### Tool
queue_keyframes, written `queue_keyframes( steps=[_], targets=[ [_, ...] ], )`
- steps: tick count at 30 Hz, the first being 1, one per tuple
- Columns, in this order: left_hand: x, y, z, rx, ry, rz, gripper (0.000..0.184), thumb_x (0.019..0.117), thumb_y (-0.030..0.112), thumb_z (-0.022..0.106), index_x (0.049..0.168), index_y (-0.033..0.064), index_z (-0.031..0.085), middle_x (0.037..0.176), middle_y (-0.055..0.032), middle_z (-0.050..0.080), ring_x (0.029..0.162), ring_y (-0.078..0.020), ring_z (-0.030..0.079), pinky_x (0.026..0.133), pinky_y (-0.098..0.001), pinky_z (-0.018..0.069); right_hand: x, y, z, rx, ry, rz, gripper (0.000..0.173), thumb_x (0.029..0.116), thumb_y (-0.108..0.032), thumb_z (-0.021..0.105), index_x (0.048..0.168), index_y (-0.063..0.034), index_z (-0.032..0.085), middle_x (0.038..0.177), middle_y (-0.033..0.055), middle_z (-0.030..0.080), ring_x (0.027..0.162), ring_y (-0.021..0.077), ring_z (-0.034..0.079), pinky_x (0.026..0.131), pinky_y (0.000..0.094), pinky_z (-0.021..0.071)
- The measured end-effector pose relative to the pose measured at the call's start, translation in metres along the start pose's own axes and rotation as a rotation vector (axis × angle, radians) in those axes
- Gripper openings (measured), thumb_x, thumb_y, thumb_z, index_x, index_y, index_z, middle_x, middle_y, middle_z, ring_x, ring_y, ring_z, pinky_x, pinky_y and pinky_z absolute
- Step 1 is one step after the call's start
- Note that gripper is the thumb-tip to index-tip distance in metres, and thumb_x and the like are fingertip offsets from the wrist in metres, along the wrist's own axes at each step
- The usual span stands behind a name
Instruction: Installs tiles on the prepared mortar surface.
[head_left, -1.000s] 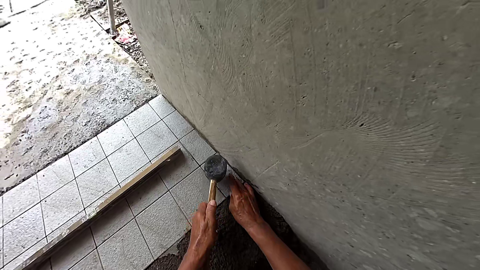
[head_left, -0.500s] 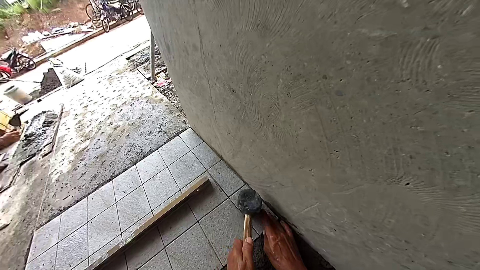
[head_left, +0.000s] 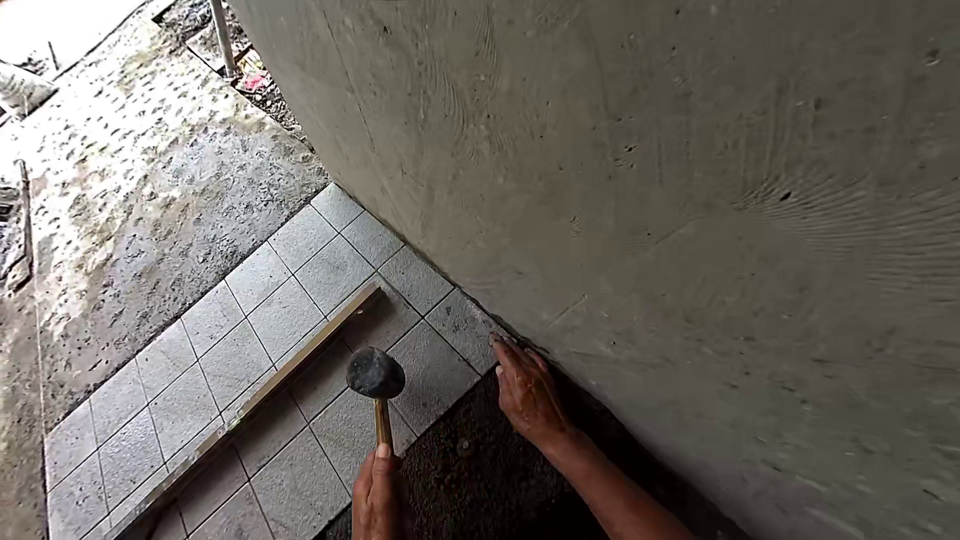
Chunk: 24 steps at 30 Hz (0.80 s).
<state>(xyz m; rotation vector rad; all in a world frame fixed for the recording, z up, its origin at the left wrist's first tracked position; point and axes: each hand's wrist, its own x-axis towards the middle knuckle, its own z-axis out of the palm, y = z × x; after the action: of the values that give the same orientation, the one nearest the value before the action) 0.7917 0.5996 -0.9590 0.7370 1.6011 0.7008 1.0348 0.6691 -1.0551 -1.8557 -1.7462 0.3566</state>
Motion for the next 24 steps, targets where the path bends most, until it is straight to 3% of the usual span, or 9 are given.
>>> queue_keyframes(
  steps=[6, 9, 12, 15, 20, 24],
  targets=[
    [0.012, 0.016, 0.027, 0.013, -0.115, 0.016, 0.049, 0.1111, 0.040, 0.029, 0.101, 0.0016, 0.057, 0.059, -0.0047, 0.051, 0.039, -0.0137, 0.046, 0.035, -0.0273, 0.0437, 0.004, 0.005, 0.011, -0.009, 0.074, 0.016, 0.038, 0.1001, -0.004, 0.054, 0.138, 0.0012, 0.060, 0.133, 0.0165, 0.067, 0.122, 0.0321, 0.066, 0.109, 0.0537, 0.0463],
    [0.021, 0.022, 0.048, 0.017, -0.184, 0.012, 0.047, 0.1110, 0.039, 0.031, 0.101, 0.0014, 0.057, 0.060, -0.0054, 0.051, 0.039, -0.0149, 0.046, 0.036, -0.0286, 0.0439, 0.003, 0.001, 0.014, -0.016, 0.091, 0.027, 0.038, 0.1004, -0.005, 0.054, 0.137, 0.0023, 0.061, 0.134, 0.0173, 0.067, 0.123, 0.0331, 0.065, 0.110, 0.0532, 0.0458],
    [0.036, 0.031, 0.060, -0.015, -0.146, 0.007, 0.050, 0.1126, 0.038, 0.028, 0.106, -0.0021, 0.057, 0.058, -0.0065, 0.051, 0.038, -0.0149, 0.046, 0.035, -0.0287, 0.0448, 0.020, -0.010, 0.020, 0.007, 0.080, -0.019, 0.039, 0.0997, -0.003, 0.051, 0.137, 0.0033, 0.061, 0.136, 0.0181, 0.065, 0.126, 0.0338, 0.064, 0.112, 0.0516, 0.0452],
    [0.058, 0.046, 0.060, -0.005, -0.070, 0.009, 0.050, 0.1139, 0.037, 0.027, 0.109, -0.0039, 0.056, 0.059, -0.0076, 0.053, 0.038, -0.0146, 0.048, 0.036, -0.0287, 0.0465, 0.055, -0.016, 0.031, 0.021, -0.028, -0.097, 0.045, 0.1010, -0.007, 0.050, 0.144, 0.0028, 0.053, 0.147, 0.0169, 0.057, 0.137, 0.0323, 0.055, 0.116, 0.0527, 0.0397],
    [0.097, 0.080, 0.055, 0.041, -0.061, 0.038, 0.053, 0.1119, 0.049, 0.030, 0.111, 0.0014, 0.054, 0.060, -0.0065, 0.051, 0.038, -0.0133, 0.046, 0.037, -0.0268, 0.0459, 0.104, -0.024, 0.043, -0.061, -0.297, -0.158, 0.056, 0.1057, -0.017, 0.048, 0.157, 0.0006, 0.034, 0.162, 0.0152, 0.040, 0.149, 0.0315, 0.039, 0.122, 0.0546, 0.0267],
    [0.118, 0.096, 0.064, 0.082, -0.055, 0.070, 0.053, 0.1115, 0.050, 0.031, 0.112, 0.0021, 0.055, 0.062, -0.0059, 0.051, 0.039, -0.0135, 0.046, 0.038, -0.0277, 0.0460, 0.107, -0.021, 0.046, -0.074, -0.329, -0.167, 0.058, 0.1036, -0.014, 0.050, 0.157, 0.0004, 0.034, 0.162, 0.0149, 0.040, 0.150, 0.0306, 0.038, 0.123, 0.0556, 0.0252]
  ],
)
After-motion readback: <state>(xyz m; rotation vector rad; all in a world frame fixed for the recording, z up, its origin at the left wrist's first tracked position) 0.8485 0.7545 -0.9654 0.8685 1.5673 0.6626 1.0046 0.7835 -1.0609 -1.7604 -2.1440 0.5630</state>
